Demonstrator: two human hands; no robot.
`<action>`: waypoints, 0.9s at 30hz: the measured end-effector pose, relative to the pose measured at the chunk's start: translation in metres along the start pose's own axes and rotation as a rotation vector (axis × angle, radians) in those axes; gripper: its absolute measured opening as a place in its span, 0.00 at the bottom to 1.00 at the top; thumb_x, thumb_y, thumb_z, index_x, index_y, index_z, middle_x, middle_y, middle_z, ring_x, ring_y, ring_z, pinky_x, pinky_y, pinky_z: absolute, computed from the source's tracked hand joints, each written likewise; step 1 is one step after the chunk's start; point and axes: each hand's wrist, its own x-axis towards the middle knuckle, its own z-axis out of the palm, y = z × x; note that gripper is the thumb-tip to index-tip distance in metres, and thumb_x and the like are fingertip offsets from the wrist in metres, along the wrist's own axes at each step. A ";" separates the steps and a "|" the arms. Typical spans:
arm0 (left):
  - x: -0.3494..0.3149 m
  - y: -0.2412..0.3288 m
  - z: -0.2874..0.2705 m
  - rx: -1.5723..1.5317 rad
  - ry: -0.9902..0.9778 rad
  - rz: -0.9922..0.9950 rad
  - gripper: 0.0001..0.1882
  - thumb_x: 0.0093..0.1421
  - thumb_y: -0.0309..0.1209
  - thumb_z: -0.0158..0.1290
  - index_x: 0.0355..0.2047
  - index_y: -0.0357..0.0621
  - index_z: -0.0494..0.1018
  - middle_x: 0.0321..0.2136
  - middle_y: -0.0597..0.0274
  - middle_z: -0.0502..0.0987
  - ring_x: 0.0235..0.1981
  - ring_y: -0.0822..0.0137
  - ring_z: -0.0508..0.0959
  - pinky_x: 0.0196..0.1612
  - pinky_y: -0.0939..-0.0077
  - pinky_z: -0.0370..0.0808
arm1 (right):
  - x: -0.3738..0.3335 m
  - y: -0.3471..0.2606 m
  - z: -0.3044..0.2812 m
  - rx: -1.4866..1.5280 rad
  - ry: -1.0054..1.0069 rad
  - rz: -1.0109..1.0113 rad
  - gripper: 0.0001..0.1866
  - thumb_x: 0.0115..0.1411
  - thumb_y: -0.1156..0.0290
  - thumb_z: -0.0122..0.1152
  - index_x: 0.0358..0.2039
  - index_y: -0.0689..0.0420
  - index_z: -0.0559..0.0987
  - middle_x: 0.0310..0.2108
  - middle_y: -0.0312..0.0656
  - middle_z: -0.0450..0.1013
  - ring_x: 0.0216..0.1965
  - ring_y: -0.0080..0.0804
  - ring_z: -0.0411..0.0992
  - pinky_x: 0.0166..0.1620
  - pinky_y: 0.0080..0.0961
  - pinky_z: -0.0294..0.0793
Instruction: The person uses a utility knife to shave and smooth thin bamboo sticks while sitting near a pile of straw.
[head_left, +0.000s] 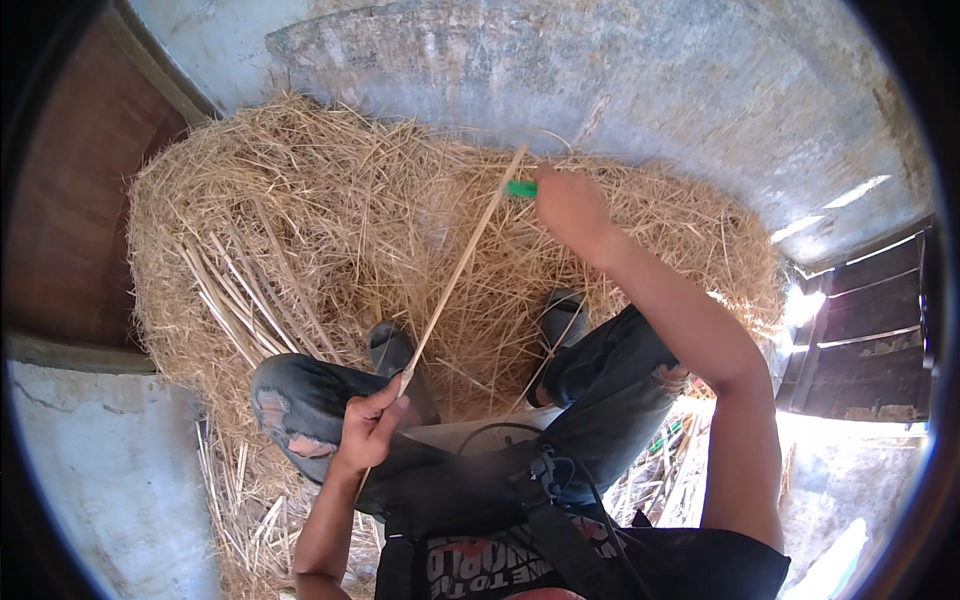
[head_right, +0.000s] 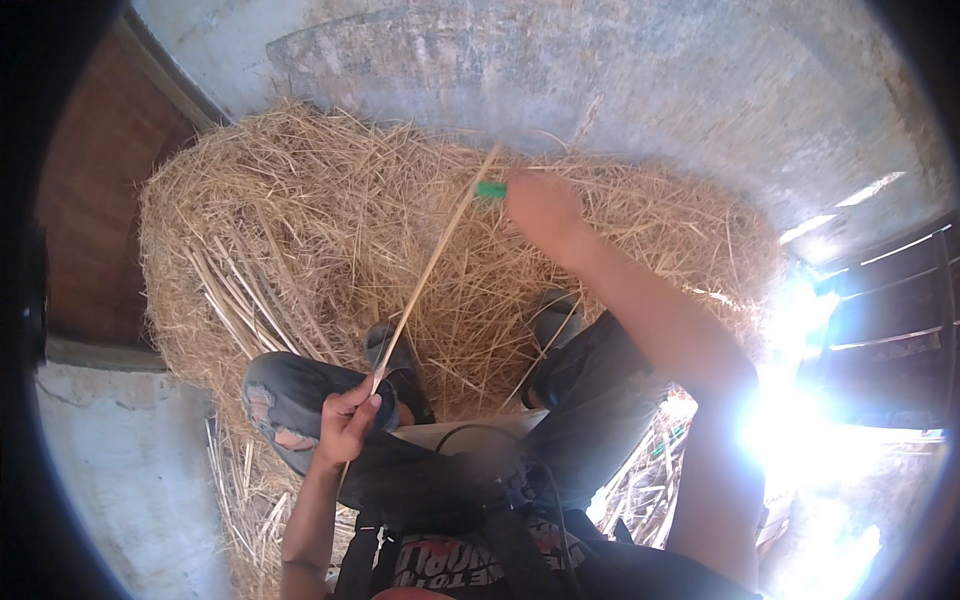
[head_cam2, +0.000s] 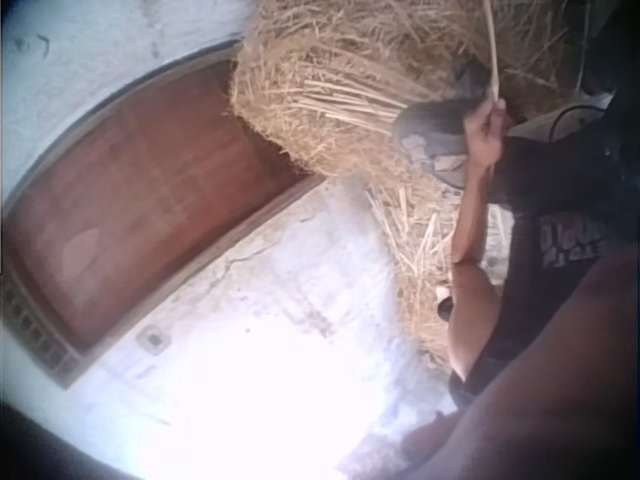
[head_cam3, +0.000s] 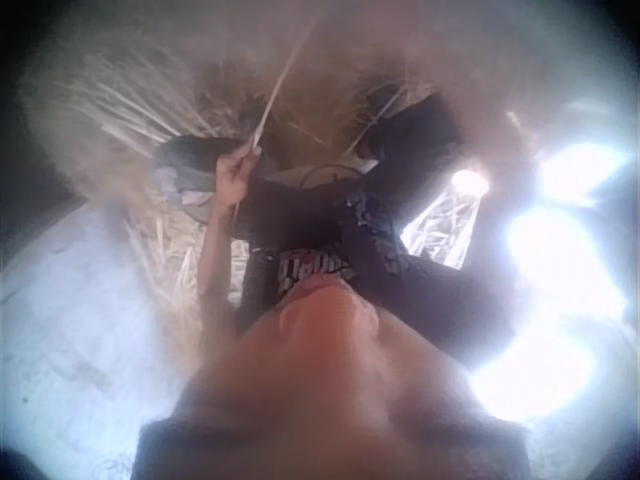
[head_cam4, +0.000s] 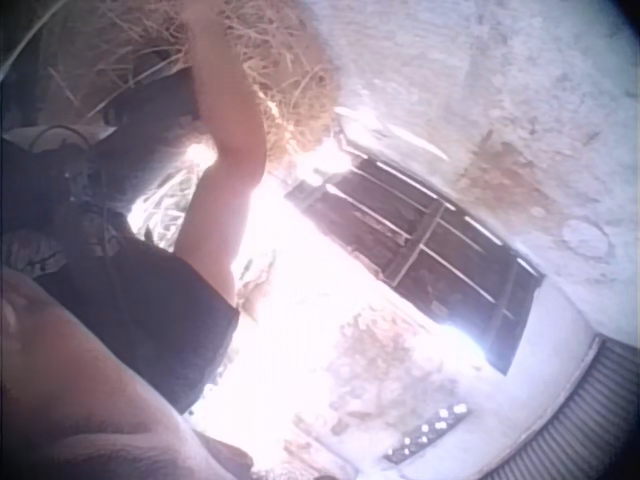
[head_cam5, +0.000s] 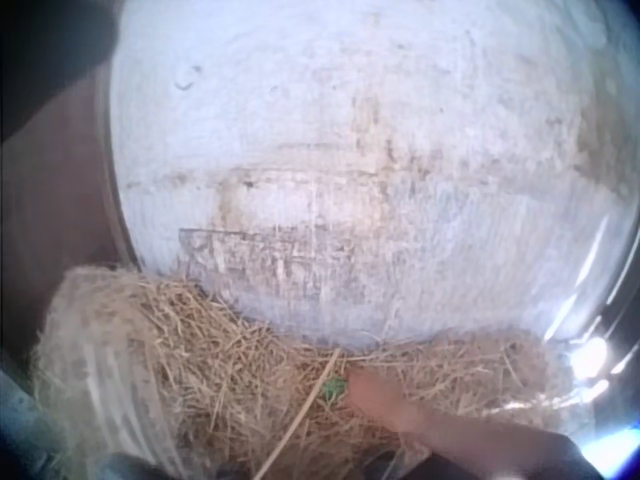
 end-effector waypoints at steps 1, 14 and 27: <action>-0.001 -0.003 -0.001 0.001 -0.006 0.000 0.20 0.66 0.20 0.54 0.59 0.35 0.73 0.21 0.69 0.71 0.25 0.83 0.67 0.29 0.85 0.68 | 0.006 0.011 0.008 -0.044 0.043 0.016 0.09 0.64 0.72 0.51 0.38 0.65 0.76 0.29 0.53 0.80 0.31 0.49 0.82 0.29 0.45 0.80; -0.004 0.009 -0.006 -0.062 -0.115 0.033 0.21 0.70 0.23 0.48 0.62 0.39 0.72 0.14 0.74 0.61 0.16 0.83 0.59 0.21 0.83 0.59 | 0.003 0.094 -0.006 0.007 0.209 0.236 0.10 0.64 0.69 0.56 0.40 0.64 0.76 0.29 0.56 0.79 0.33 0.56 0.80 0.37 0.49 0.78; 0.004 0.017 -0.003 -0.232 -0.188 -0.090 0.20 0.74 0.26 0.41 0.63 0.37 0.70 0.14 0.77 0.60 0.15 0.83 0.58 0.19 0.84 0.58 | -0.004 -0.014 -0.006 0.132 -0.021 -0.067 0.10 0.61 0.73 0.56 0.42 0.60 0.78 0.28 0.53 0.79 0.32 0.54 0.80 0.37 0.49 0.78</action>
